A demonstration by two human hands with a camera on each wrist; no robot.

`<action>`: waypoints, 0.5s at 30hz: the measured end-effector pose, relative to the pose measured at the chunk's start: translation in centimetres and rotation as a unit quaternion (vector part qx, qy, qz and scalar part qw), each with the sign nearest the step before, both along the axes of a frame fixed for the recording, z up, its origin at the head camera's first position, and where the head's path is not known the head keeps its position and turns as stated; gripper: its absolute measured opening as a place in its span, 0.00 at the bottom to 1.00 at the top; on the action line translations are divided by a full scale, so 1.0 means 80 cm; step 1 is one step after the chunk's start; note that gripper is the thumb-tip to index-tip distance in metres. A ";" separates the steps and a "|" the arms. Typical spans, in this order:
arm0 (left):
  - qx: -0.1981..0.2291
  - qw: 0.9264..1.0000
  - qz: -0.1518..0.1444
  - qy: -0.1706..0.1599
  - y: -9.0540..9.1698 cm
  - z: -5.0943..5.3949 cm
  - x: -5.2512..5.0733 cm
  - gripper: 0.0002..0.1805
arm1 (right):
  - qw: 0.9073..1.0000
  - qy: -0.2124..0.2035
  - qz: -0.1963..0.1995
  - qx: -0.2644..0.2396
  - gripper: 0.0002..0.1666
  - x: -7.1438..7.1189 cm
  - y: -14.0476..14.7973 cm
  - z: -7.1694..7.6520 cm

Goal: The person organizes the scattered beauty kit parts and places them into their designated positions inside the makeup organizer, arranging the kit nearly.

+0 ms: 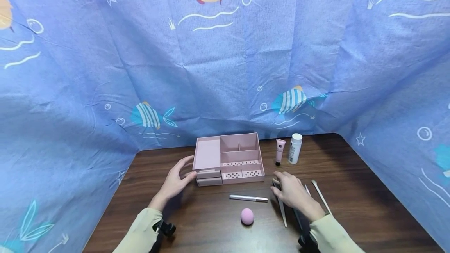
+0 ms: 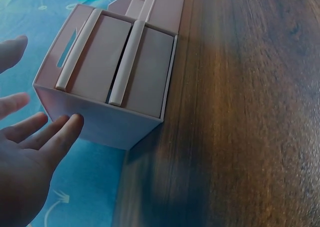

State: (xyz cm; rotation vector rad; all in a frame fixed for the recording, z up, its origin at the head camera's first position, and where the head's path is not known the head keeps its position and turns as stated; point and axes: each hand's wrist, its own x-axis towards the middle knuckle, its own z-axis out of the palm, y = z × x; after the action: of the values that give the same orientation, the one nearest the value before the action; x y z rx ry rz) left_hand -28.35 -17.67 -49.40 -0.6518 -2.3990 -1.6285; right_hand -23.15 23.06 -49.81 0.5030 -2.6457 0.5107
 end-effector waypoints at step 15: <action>-0.012 1.000 0.001 -0.015 0.013 0.028 0.020 0.28 | 0.997 -0.047 -0.014 0.058 0.23 0.007 -0.004 -0.022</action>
State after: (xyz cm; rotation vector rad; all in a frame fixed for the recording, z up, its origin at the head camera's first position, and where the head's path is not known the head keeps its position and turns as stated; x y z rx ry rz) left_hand -26.72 -16.66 -47.16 -0.6334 -2.4427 -1.6221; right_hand -22.59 22.71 -51.55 0.4852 -2.7807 0.3834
